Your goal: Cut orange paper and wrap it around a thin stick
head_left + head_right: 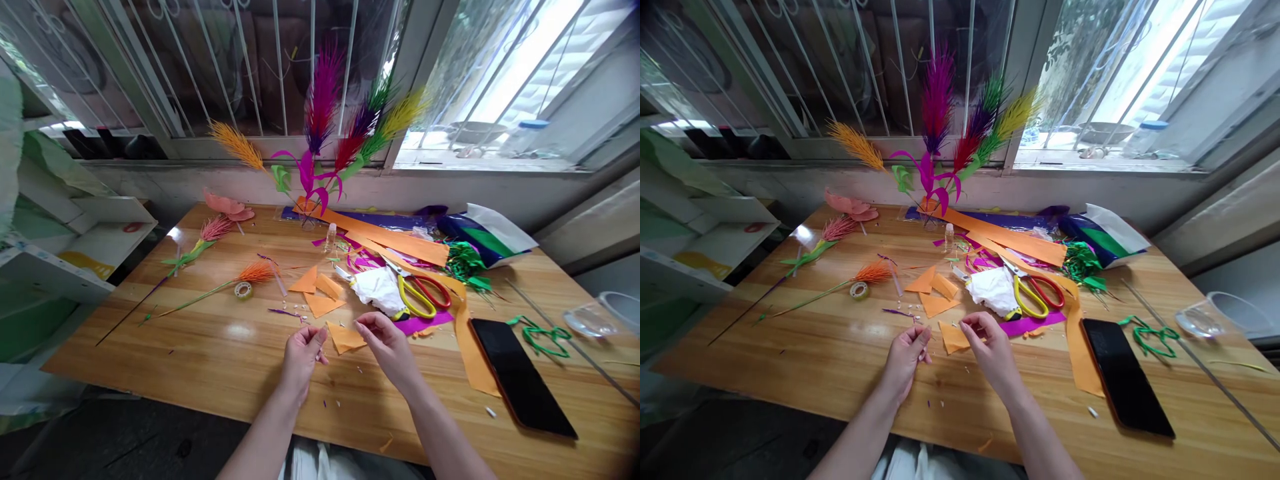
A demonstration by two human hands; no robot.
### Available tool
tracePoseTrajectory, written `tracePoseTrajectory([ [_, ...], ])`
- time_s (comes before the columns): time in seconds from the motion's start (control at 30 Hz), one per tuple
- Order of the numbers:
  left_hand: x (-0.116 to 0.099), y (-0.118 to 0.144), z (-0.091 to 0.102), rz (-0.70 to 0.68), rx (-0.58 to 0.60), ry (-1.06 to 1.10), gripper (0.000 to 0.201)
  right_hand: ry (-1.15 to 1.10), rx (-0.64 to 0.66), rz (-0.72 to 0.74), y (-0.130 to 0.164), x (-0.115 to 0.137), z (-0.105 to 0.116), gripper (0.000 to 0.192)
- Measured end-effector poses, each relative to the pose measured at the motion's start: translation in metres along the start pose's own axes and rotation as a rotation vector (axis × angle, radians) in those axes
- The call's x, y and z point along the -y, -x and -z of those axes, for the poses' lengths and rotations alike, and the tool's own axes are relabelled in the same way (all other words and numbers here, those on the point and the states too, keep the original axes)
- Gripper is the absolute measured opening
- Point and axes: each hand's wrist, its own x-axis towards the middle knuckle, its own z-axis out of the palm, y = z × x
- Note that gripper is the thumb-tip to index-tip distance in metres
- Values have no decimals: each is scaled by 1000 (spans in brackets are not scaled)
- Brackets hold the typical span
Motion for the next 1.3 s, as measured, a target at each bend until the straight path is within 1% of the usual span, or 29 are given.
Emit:
tracePoseTrajectory([
  [0.17, 7, -13, 1, -132, 42, -384, 36, 130, 36, 103, 1, -1, 0, 16],
  [0.3, 5, -20, 1, -243, 69, -649, 37, 186, 79, 227, 0, 0, 1, 14],
  [0.47, -3, -13, -2, -366, 120, -854, 36, 277, 110, 344, -1, 6, -3, 14],
  [0.67, -6, -10, -2, -411, 157, -925, 36, 401, 127, 404, -3, 10, -7, 13],
  [0.77, -6, -10, -1, -427, 173, -959, 36, 439, 125, 460, -5, 12, -7, 13],
  [0.93, -4, -8, -1, -452, 167, -1028, 36, 459, 207, 542, -6, 13, -6, 16],
  [1.07, -3, -7, -1, -473, 188, -1060, 36, 431, 210, 519, -3, 6, -6, 14],
  [1.2, -4, -7, -1, -458, 283, -1089, 35, 404, 222, 455, 0, 1, -3, 12],
  [1.3, -6, -6, -1, -452, 321, -1064, 37, 377, 232, 408, 1, 0, -1, 12],
])
